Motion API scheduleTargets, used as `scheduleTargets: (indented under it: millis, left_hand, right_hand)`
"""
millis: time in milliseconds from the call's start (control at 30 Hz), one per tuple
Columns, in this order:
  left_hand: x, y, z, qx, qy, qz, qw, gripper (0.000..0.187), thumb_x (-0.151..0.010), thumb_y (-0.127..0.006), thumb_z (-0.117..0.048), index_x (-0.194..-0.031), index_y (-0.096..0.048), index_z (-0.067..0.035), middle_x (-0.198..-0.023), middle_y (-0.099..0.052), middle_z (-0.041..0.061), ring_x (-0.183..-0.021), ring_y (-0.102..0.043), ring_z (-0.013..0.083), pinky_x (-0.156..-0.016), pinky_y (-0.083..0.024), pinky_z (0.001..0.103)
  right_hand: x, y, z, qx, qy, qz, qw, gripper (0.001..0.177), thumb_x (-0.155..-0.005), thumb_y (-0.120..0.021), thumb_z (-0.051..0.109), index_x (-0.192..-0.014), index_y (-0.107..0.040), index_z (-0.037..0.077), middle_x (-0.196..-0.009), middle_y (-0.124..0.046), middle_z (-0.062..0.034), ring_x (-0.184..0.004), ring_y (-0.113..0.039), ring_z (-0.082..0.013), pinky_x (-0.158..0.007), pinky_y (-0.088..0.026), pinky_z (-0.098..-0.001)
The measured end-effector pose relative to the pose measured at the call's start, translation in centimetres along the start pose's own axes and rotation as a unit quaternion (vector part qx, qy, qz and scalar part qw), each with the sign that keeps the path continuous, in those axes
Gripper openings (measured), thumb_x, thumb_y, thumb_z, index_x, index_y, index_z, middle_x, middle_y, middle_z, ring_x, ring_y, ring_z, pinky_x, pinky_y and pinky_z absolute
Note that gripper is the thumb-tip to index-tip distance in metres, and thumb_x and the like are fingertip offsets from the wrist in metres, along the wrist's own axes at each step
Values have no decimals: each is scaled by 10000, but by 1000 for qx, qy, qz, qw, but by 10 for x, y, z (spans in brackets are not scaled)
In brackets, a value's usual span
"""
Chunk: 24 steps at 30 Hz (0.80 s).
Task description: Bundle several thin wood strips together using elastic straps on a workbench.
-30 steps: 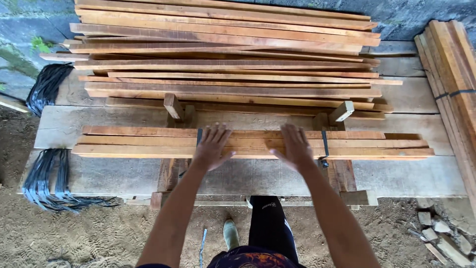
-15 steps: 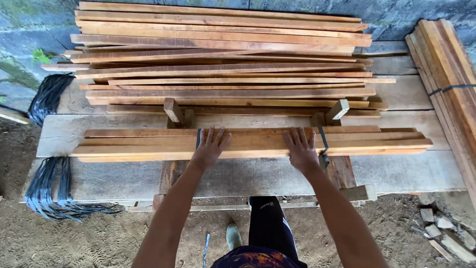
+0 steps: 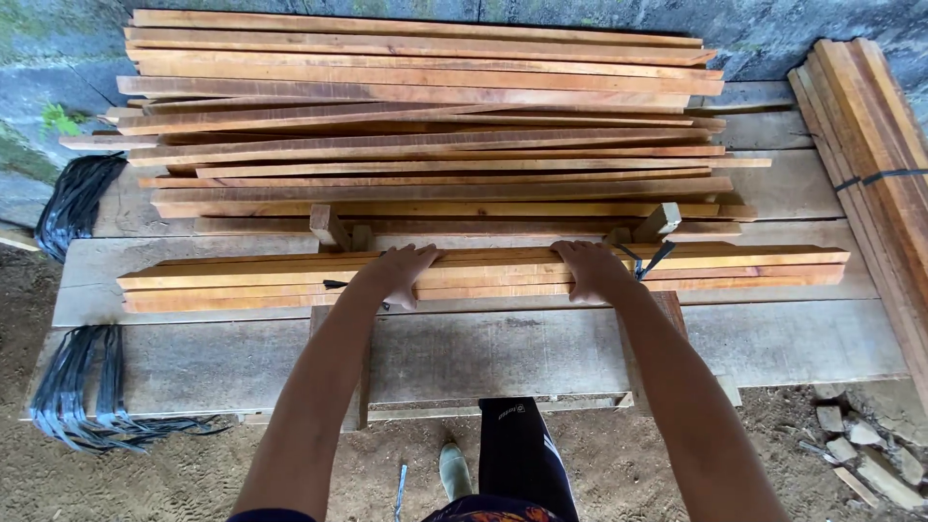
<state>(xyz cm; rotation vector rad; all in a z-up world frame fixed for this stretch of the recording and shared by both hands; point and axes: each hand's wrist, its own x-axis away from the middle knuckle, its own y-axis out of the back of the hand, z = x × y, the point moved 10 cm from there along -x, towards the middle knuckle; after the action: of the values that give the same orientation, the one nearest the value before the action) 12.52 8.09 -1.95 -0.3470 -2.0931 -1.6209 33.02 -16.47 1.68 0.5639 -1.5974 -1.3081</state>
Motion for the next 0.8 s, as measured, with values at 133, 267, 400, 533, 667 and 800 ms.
scheduleTargets:
  millis: [133,267,400,533,667,800]
  left_hand:
    - [23,22,-9,16,-11,21,1000,1166,-727,-888,-237,-1642,-168,-170,-1705,-278,114,-1542,-282,431,-1246,-261,636]
    - [36,35,-23,31,-23,33,999,1139,-707,-888,-220,-1618,-208,-161,-1688,-312,132,-1522,-324,447,-1238,-279,652]
    - [43,43,-24,98,16,76,992,1185,-706,-909,-219,-1644,-185,-229,-1630,-398,148,-1468,-406,458,-1213,-329,656]
    - [51,60,-27,94,29,99,990,1201,-719,-892,-246,-1662,-148,-237,-1582,-464,178,-1433,-470,451,-1163,-422,588]
    - [25,58,-2,46,22,76,996,1079,-761,-853,-321,-1636,-226,-245,-1581,-482,154,-1439,-480,410,-1160,-422,560]
    - [12,59,36,-98,38,-3,994,1092,-764,-726,-697,-1620,-259,-205,-1578,-503,34,-1410,-526,265,-1106,-466,496]
  right_hand:
    - [15,29,16,5,5,36,999,942,-695,-817,230,-1531,-391,145,-1513,-563,-149,-1463,-475,-383,-1210,-350,-542]
    - [12,23,12,1,8,46,999,958,-672,-803,241,-1528,-382,156,-1509,-568,-154,-1455,-482,-392,-1190,-365,-556]
    - [9,25,4,-12,-7,76,997,958,-669,-818,244,-1514,-372,177,-1521,-576,-134,-1452,-491,-383,-1153,-401,-600]
    - [8,39,11,-32,-14,124,992,1072,-686,-859,241,-1595,-295,176,-1542,-552,-148,-1437,-502,-398,-1157,-399,-593]
    - [-4,41,3,-58,-40,174,982,1113,-727,-882,218,-1643,-252,180,-1516,-575,-200,-1427,-514,-426,-1172,-409,-574]
    - [-51,2,-40,-5,-44,143,989,1164,-660,-927,305,-1632,-288,271,-1424,-668,-140,-1361,-599,-378,-1120,-479,-542]
